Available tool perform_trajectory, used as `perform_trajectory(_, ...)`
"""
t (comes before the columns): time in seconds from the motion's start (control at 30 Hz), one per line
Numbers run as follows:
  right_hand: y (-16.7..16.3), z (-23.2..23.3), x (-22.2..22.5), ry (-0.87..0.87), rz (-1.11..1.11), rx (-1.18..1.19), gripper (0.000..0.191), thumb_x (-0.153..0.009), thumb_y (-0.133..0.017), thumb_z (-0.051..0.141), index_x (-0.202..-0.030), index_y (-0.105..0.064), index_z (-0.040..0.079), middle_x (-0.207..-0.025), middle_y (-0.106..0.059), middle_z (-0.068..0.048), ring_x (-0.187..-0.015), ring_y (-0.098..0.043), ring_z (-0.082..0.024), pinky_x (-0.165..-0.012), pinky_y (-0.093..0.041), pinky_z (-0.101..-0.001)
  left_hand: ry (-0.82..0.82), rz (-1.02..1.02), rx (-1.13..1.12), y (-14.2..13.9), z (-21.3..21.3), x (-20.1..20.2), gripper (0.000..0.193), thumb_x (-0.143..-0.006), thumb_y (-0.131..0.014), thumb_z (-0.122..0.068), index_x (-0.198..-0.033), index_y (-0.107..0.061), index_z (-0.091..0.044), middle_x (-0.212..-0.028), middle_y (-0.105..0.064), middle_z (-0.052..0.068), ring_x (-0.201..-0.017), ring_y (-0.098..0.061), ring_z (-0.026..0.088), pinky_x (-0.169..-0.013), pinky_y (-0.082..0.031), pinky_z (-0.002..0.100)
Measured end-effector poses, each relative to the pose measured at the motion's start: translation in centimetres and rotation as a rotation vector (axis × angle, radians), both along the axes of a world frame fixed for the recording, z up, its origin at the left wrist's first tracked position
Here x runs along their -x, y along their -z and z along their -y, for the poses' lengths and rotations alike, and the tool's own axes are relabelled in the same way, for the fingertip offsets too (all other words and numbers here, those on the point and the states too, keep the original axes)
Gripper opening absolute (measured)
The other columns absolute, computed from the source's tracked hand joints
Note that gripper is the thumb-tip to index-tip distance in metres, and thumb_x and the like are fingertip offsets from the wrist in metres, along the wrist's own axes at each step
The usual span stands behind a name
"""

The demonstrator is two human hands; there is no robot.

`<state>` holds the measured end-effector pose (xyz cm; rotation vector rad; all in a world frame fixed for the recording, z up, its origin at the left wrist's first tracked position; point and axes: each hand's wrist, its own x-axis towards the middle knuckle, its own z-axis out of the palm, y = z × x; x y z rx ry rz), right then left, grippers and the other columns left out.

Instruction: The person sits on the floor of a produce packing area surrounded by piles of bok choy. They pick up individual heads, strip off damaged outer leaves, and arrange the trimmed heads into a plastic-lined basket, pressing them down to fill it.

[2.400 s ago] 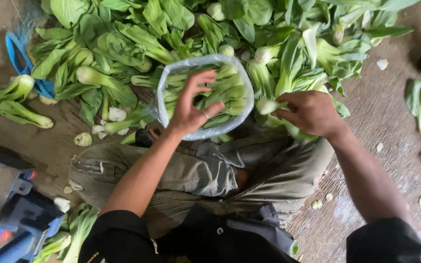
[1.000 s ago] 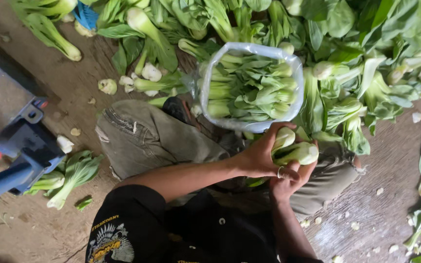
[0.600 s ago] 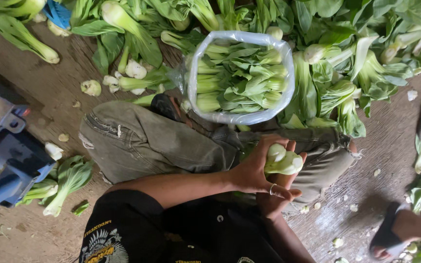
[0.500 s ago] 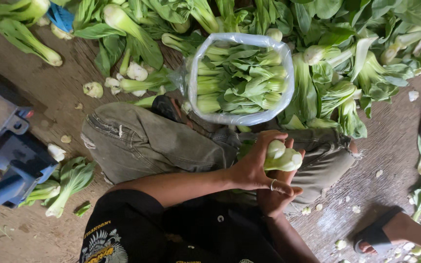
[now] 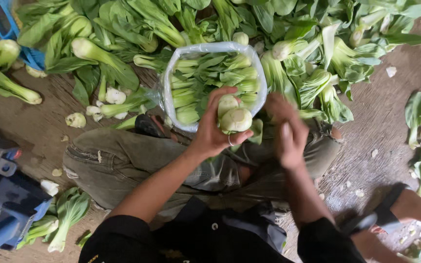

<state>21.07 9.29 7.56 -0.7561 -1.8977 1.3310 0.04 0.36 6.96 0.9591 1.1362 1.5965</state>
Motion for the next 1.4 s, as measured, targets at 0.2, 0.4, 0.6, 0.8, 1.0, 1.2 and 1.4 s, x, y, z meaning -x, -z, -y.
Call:
perform_trajectory(0.2, 5.4, -17.4, 1.6, 0.087, 0.817, -0.553, 0.080, -0.088, -0.066, -0.001, -0.164, -0.041, 0.010, -0.171, -0.032, -0.021, -0.157, -0.018, -0.040, -0.126, -0.018, -0.0603, 0.015, -0.437, -0.130, -2.9, 0.3, 3.5, 0.109, -0.071, -0.098, -0.024, -0.160, -0.036, -0.007, -0.134, -0.052, 0.015, -0.124, -0.058, 0.033, -0.111, -0.049, 0.045)
perform_trajectory(0.4, 7.5, -19.0, 2.3, 0.098, 0.862, -0.494, 0.065, -0.093, -0.082, 0.017, -0.150, -0.050, 0.017, -0.162, -0.046, -0.008, -0.161, -0.025, -0.036, -0.128, -0.009, -0.0645, -0.020, -0.577, -0.052, -2.1, 0.2, 3.3, 0.124, -0.074, -0.097, -0.029, -0.163, -0.015, -0.004, -0.136, -0.061, 0.015, -0.120, -0.063, 0.031, -0.108, -0.046, 0.040)
perform_trajectory(0.6, -1.0, -12.8, 3.4, 0.267, 0.118, -0.468, 0.070, -0.101, -0.079, 0.019, -0.154, -0.036, 0.006, -0.153, -0.043, -0.018, -0.148, -0.042, -0.027, -0.127, -0.030, -0.0479, 0.131, 0.037, -0.196, -1.4, 0.8, 2.8, 0.086, -0.087, -0.087, -0.013, -0.155, -0.036, -0.007, -0.154, -0.050, 0.014, -0.148, -0.048, 0.023, -0.128, -0.040, 0.039)
perform_trajectory(0.8, -2.7, -3.2, 6.2, 0.085, -0.174, 0.006, 0.069, -0.092, -0.083, 0.018, -0.141, -0.037, 0.002, -0.126, -0.063, -0.013, -0.117, -0.065, -0.022, -0.104, -0.055, -0.0357, 0.186, 0.440, -0.183, -0.8, 1.4, 1.1, 0.105, -0.091, -0.079, -0.044, -0.170, -0.016, -0.013, -0.157, -0.046, 0.010, -0.145, -0.048, 0.022, -0.125, -0.037, 0.037)
perform_trajectory(1.0, 1.9, 0.5, 9.1, 0.178, -0.191, 0.167, 0.061, -0.111, -0.060, 0.024, -0.158, -0.032, -0.002, -0.152, -0.052, -0.018, -0.140, -0.053, -0.025, -0.123, -0.041, -0.0378, -0.054, 0.276, -0.150, 0.9, 1.0, -1.5, 0.114, -0.087, -0.076, -0.059, -0.171, -0.023, -0.003, -0.163, -0.030, 0.012, -0.157, -0.031, 0.024, -0.136, -0.026, 0.040)
perform_trajectory(1.2, 3.4, 2.0, 9.2, 0.053, -0.222, 0.132, 0.082, -0.109, -0.055, 0.034, -0.170, -0.010, 0.000, -0.172, -0.029, -0.019, -0.160, -0.033, -0.028, -0.133, -0.028, -0.0389, -0.249, 0.055, -0.162, 2.4, 0.7, -4.1, 0.112, -0.090, -0.084, -0.043, -0.165, -0.008, -0.008, -0.169, -0.024, 0.015, -0.160, -0.025, 0.031, -0.133, -0.024, 0.043)
perform_trajectory(1.4, 3.2, 2.1, 9.1, 0.142, -0.008, -0.007, 0.096, -0.104, -0.064, 0.042, -0.168, -0.007, -0.002, -0.170, -0.029, -0.023, -0.157, -0.033, -0.030, -0.131, -0.028, -0.0414, -0.405, -0.169, 0.082, 2.8, 0.9, -3.5, 0.069, -0.093, -0.085, -0.039, -0.144, -0.053, -0.005, -0.159, -0.035, 0.018, -0.149, -0.043, 0.032, -0.130, -0.042, 0.042)
